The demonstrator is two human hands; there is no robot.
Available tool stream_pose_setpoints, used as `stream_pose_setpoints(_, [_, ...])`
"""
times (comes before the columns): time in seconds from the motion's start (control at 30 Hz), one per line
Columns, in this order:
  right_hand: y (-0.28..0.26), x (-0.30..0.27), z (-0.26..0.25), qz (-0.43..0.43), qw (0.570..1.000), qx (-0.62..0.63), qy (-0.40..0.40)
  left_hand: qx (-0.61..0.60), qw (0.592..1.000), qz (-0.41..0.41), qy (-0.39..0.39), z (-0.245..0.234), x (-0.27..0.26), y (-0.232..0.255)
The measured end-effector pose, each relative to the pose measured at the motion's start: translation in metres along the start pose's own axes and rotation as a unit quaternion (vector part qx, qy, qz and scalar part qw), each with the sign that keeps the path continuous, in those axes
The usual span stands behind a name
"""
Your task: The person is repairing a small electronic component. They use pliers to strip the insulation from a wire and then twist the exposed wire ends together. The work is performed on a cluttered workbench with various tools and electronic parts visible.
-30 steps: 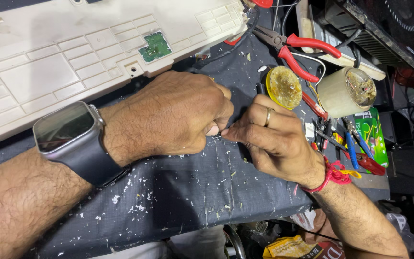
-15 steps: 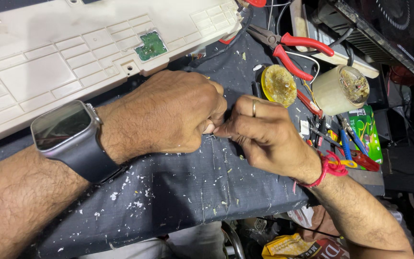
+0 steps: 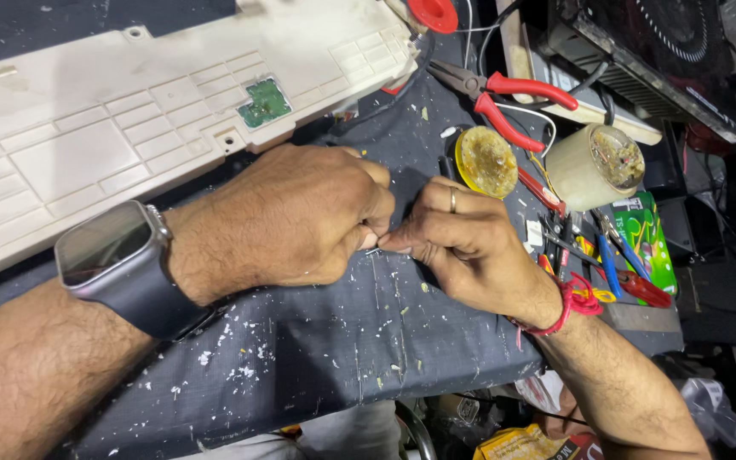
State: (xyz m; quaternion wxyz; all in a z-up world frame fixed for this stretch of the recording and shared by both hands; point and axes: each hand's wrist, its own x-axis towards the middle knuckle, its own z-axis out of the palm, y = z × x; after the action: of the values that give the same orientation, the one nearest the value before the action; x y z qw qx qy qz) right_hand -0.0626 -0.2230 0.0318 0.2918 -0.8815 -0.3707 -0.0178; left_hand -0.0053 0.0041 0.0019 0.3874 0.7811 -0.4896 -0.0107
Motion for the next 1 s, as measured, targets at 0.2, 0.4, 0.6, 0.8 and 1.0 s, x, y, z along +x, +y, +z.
stream_pose_setpoints(0.2, [0.0064, -0.0072, 0.0008, 0.002, 1.000, -0.003, -0.004, -0.010, 1.000, 0.011, 0.007, 0.0039, -0.0025, -0.0021])
stream_pose_setpoints(0.4, [0.0080, -0.0080, -0.0019, 0.030, 0.999, 0.022, 0.000, -0.013, 0.999, -0.024, -0.034, 0.0015, -0.0004, -0.0017])
stream_pose_setpoints(0.6, [0.0083, -0.0085, -0.0020, 0.029, 0.999, 0.026, 0.012, -0.021, 0.999, -0.020, -0.036, 0.0017, -0.0016, -0.0040])
stream_pose_setpoints(0.8, [0.0087, -0.0075, 0.0002, 0.005, 1.000, 0.000, 0.008, -0.030, 0.999, -0.011, -0.032, 0.0008, -0.0018, -0.0053])
stream_pose_setpoints(1.0, [0.0092, -0.0082, 0.0020, 0.014, 1.000, -0.007, 0.020, -0.037, 0.999, 0.000, -0.024, 0.0003, -0.0024, -0.0062])
